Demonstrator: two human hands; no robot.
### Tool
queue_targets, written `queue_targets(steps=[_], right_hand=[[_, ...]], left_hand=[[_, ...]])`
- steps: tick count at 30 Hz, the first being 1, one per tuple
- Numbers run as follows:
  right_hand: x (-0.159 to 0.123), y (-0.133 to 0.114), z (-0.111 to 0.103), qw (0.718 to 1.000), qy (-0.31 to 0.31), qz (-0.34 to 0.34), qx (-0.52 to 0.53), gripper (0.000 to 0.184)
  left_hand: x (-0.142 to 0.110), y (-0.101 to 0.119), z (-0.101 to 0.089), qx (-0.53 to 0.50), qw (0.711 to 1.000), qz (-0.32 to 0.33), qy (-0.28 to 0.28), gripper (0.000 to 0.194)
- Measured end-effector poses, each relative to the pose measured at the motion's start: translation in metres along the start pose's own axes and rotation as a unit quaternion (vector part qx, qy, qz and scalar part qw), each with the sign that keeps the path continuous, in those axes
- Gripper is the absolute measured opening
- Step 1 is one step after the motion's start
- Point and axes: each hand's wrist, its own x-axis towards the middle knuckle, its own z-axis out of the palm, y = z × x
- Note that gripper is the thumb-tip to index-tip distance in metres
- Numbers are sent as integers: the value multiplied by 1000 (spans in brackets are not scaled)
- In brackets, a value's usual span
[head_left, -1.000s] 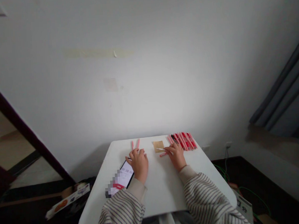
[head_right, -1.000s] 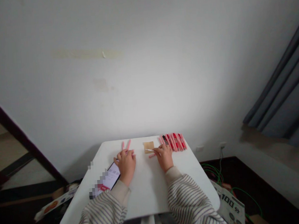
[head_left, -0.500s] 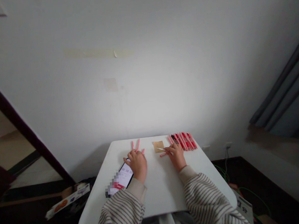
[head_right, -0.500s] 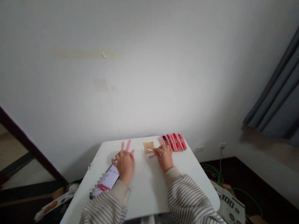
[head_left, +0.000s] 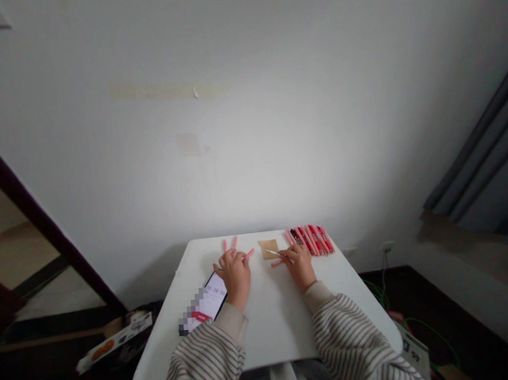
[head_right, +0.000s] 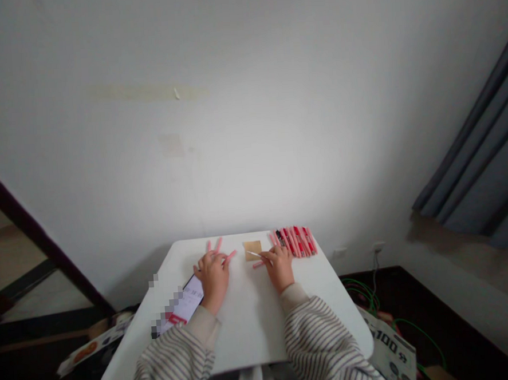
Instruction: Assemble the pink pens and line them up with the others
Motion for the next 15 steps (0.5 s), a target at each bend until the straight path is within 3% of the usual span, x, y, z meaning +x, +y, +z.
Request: queue_targets(steps=[15], right_hand=[[-1, -1, 1, 1000, -7, -4, -14, 15]], left_hand=[[0, 0, 2, -78, 996, 44, 8, 16]])
